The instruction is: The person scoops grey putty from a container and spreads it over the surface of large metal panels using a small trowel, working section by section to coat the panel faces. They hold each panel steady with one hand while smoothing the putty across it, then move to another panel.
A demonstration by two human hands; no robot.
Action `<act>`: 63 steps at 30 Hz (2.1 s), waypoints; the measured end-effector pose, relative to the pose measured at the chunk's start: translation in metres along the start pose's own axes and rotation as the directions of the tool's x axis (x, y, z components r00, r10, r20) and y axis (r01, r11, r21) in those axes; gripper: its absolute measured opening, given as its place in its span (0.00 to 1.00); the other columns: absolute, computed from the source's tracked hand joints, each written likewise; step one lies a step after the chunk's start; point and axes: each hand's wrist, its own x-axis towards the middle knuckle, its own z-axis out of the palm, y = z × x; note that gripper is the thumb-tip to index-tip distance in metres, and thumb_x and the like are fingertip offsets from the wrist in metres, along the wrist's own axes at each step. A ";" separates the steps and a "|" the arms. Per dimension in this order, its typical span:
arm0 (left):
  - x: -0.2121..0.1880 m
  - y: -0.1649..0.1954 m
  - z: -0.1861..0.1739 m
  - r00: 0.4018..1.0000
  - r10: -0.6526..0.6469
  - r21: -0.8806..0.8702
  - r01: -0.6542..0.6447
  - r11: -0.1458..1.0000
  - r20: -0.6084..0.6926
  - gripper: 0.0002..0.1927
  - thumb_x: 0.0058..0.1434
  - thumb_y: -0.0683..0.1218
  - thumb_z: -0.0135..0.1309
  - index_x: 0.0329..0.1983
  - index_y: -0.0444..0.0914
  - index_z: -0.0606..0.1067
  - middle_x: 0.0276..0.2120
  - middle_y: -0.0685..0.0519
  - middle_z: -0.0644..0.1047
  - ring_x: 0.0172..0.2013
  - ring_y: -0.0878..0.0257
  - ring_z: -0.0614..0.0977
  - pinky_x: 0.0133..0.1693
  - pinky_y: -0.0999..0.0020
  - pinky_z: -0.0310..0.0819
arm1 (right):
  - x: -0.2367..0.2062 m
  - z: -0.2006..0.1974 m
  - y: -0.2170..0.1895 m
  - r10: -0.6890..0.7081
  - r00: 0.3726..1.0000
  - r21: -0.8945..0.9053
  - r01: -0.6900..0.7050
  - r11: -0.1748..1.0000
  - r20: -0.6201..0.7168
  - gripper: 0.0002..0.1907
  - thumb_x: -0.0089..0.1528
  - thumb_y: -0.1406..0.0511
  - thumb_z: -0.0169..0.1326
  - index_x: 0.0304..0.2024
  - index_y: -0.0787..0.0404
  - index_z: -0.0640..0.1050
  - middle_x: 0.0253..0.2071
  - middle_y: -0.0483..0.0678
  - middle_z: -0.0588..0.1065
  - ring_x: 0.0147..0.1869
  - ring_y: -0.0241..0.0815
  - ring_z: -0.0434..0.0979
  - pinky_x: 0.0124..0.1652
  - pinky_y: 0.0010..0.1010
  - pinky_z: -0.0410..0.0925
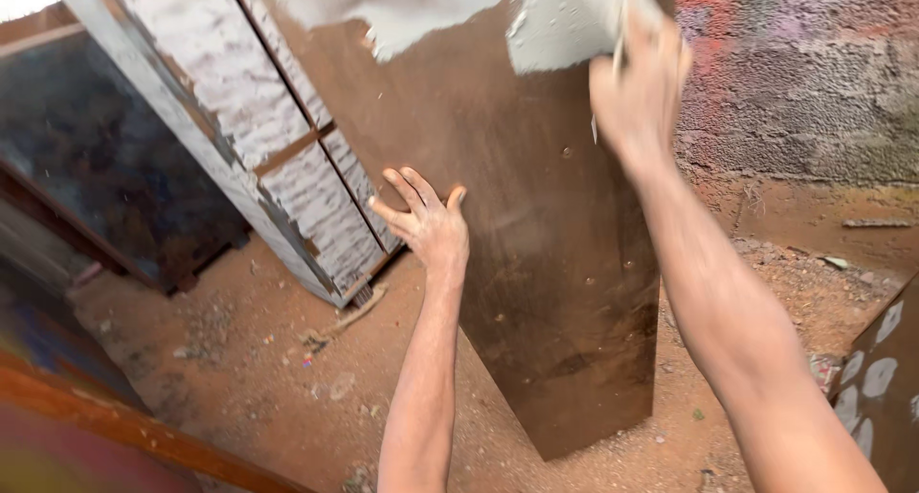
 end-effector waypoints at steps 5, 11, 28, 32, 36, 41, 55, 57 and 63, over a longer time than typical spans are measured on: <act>0.005 -0.009 -0.027 0.983 0.165 0.154 -0.176 0.972 0.080 0.59 0.59 0.64 0.65 0.78 0.40 0.40 0.76 0.41 0.41 0.68 0.23 0.50 0.64 0.40 0.57 | 0.076 0.017 -0.028 0.059 0.988 0.097 -0.073 0.993 0.140 0.30 0.54 0.66 0.51 0.60 0.49 0.81 0.54 0.56 0.78 0.56 0.58 0.73 0.60 0.57 0.55; 0.007 0.016 -0.050 0.863 -0.449 -0.361 0.504 0.784 0.230 0.69 0.49 0.54 0.75 0.77 0.31 0.36 0.69 0.30 0.55 0.67 0.37 0.64 0.64 0.50 0.63 | 0.082 -0.018 -0.013 0.439 0.853 0.095 -0.480 0.872 0.282 0.20 0.59 0.61 0.54 0.54 0.54 0.82 0.41 0.53 0.82 0.45 0.46 0.83 0.47 0.41 0.73; 0.019 0.015 -0.055 0.792 -0.503 -0.304 0.602 0.738 0.345 0.65 0.44 0.53 0.77 0.69 0.28 0.44 0.60 0.31 0.56 0.61 0.33 0.65 0.58 0.45 0.66 | 0.123 0.008 -0.020 0.582 0.799 0.111 -0.599 0.793 0.152 0.22 0.57 0.55 0.58 0.48 0.60 0.81 0.57 0.52 0.66 0.61 0.55 0.68 0.58 0.52 0.67; 0.018 0.010 -0.047 0.801 -0.505 -0.271 0.589 0.761 0.322 0.66 0.43 0.55 0.78 0.69 0.27 0.44 0.59 0.30 0.58 0.60 0.33 0.63 0.61 0.44 0.62 | 0.099 0.027 -0.033 0.493 0.845 0.308 -0.535 0.787 0.207 0.25 0.50 0.54 0.61 0.43 0.64 0.79 0.56 0.52 0.65 0.58 0.53 0.77 0.53 0.45 0.76; 0.015 0.008 -0.043 0.818 -0.492 -0.268 0.566 0.780 0.299 0.68 0.42 0.57 0.78 0.70 0.26 0.43 0.59 0.29 0.58 0.60 0.32 0.63 0.62 0.44 0.59 | 0.073 0.057 -0.072 0.476 0.845 0.163 -0.520 0.839 0.246 0.24 0.52 0.54 0.63 0.48 0.56 0.83 0.56 0.55 0.64 0.57 0.63 0.70 0.55 0.50 0.70; 0.007 -0.004 -0.033 0.871 -0.426 -0.357 0.490 0.795 0.246 0.65 0.44 0.54 0.77 0.70 0.27 0.44 0.59 0.30 0.59 0.61 0.34 0.63 0.64 0.44 0.56 | 0.037 0.097 -0.145 0.510 0.818 0.178 -0.562 0.808 0.266 0.39 0.51 0.55 0.62 0.65 0.51 0.72 0.58 0.57 0.59 0.56 0.65 0.65 0.52 0.52 0.69; -0.017 -0.026 -0.104 0.756 -0.272 -0.466 0.600 0.650 0.595 0.36 0.75 0.60 0.43 0.77 0.34 0.53 0.71 0.33 0.59 0.71 0.43 0.60 0.66 0.47 0.52 | -0.046 0.181 -0.315 0.417 0.884 0.223 -0.459 0.860 0.211 0.32 0.60 0.60 0.57 0.66 0.54 0.66 0.61 0.60 0.53 0.68 0.60 0.53 0.30 0.24 0.77; -0.006 -0.037 -0.107 0.831 -0.198 -0.390 0.437 0.811 0.519 0.36 0.75 0.58 0.42 0.78 0.36 0.50 0.74 0.34 0.56 0.72 0.40 0.57 0.67 0.46 0.47 | -0.050 0.189 -0.334 0.422 0.890 0.194 -0.451 0.871 0.176 0.31 0.60 0.60 0.57 0.65 0.53 0.66 0.61 0.61 0.53 0.69 0.63 0.54 0.28 0.23 0.78; 0.007 -0.039 -0.085 0.827 -0.254 -0.430 0.494 0.756 0.502 0.37 0.66 0.50 0.52 0.76 0.37 0.58 0.64 0.37 0.71 0.64 0.44 0.73 0.65 0.56 0.65 | -0.054 0.169 -0.376 0.388 0.848 0.267 -0.493 0.828 0.361 0.41 0.56 0.63 0.59 0.71 0.55 0.62 0.60 0.63 0.56 0.66 0.67 0.56 0.32 0.33 0.77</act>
